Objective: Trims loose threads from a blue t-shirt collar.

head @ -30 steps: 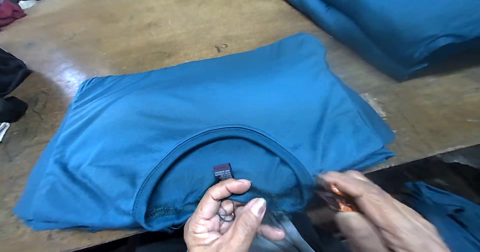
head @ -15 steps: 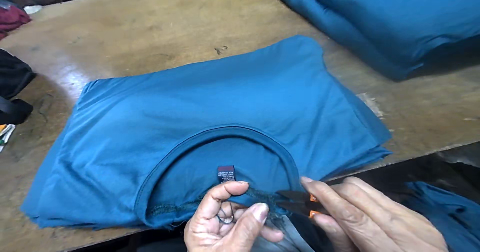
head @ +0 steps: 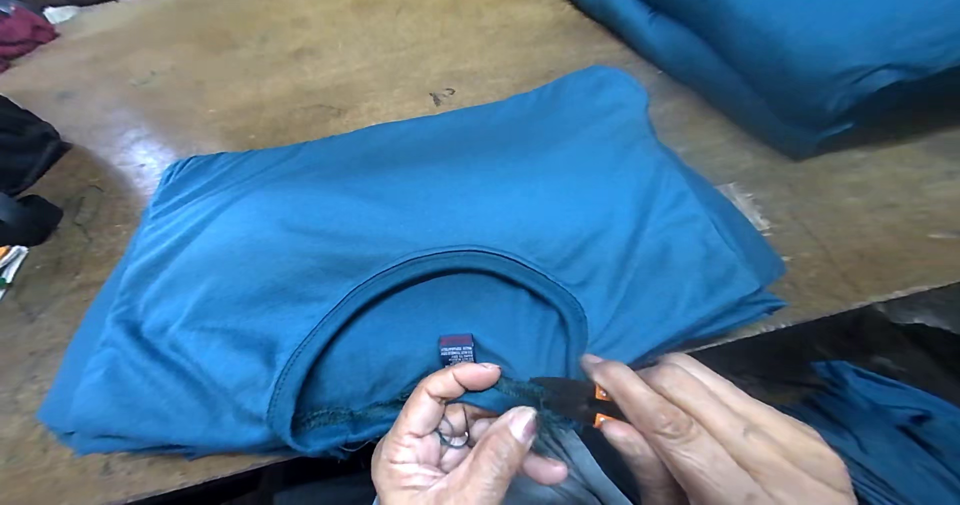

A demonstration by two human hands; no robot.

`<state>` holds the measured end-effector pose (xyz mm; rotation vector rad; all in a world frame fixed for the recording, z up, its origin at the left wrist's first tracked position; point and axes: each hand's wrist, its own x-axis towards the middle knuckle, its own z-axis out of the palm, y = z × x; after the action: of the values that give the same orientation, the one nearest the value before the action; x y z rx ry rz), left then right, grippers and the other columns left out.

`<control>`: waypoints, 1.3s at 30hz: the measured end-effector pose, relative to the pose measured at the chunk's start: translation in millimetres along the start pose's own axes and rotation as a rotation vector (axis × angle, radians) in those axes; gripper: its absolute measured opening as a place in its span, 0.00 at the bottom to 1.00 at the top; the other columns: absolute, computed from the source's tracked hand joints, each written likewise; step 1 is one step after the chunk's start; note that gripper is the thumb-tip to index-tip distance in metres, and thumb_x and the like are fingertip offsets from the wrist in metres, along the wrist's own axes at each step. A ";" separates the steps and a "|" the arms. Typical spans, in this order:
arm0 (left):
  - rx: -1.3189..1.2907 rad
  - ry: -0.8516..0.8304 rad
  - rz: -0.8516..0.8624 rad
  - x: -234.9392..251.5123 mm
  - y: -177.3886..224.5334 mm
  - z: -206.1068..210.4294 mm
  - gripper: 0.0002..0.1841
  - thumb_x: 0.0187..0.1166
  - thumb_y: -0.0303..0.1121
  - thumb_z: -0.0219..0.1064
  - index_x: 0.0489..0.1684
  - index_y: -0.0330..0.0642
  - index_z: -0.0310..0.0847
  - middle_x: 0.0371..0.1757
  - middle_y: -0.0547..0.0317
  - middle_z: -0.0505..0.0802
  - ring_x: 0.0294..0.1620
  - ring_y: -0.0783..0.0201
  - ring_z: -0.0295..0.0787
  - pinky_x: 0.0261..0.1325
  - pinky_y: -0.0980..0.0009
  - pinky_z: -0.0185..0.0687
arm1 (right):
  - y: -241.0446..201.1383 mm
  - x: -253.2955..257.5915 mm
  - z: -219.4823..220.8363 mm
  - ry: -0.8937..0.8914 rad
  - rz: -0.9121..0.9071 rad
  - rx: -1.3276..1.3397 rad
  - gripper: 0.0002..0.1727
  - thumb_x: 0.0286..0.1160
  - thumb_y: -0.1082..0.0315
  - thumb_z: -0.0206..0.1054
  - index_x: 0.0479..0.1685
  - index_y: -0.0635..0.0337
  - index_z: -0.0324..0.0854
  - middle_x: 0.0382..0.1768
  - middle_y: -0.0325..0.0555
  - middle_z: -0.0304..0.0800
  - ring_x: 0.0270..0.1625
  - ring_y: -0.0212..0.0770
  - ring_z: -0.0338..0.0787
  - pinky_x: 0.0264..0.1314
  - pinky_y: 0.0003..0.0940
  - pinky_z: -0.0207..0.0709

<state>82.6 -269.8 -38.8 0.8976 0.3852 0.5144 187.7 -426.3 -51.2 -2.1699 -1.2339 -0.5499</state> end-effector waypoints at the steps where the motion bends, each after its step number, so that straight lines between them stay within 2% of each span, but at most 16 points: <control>1: 0.002 0.004 -0.002 0.1 0.2 -0.3 0.19 0.69 0.13 0.73 0.59 0.26 0.82 0.36 0.45 0.95 0.28 0.57 0.96 0.34 0.61 0.97 | 1.0 -0.4 -1.6 -0.013 -0.004 -0.001 0.22 0.92 0.55 0.51 0.61 0.60 0.86 0.32 0.48 0.84 0.34 0.44 0.80 0.33 0.34 0.70; 20: 0.059 -0.002 0.029 1.6 -3.2 -1.8 0.19 0.67 0.12 0.74 0.58 0.26 0.82 0.34 0.45 0.95 0.28 0.58 0.96 0.34 0.62 0.97 | 5.3 -4.2 -5.8 -0.063 -0.008 -0.004 0.23 0.92 0.55 0.50 0.60 0.61 0.86 0.31 0.48 0.84 0.33 0.43 0.81 0.31 0.34 0.70; 29: 0.069 0.002 0.027 2.5 -2.5 -1.4 0.20 0.67 0.12 0.75 0.58 0.26 0.82 0.34 0.46 0.95 0.27 0.58 0.96 0.33 0.62 0.98 | 9.4 -9.4 -8.2 -0.091 0.004 0.032 0.23 0.92 0.54 0.50 0.60 0.60 0.85 0.33 0.49 0.84 0.35 0.44 0.82 0.33 0.34 0.72; 39: 0.086 -0.008 0.050 1.6 -6.7 -3.2 0.20 0.65 0.10 0.74 0.58 0.25 0.82 0.36 0.44 0.95 0.28 0.57 0.97 0.33 0.61 0.98 | -2.9 -6.3 2.0 -0.030 0.023 -0.020 0.22 0.92 0.55 0.51 0.58 0.61 0.86 0.31 0.48 0.84 0.34 0.43 0.81 0.31 0.34 0.70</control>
<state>83.9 -270.3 -46.3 0.9940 0.3805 0.5430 182.3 -427.8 -55.6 -2.2138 -1.2227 -0.5234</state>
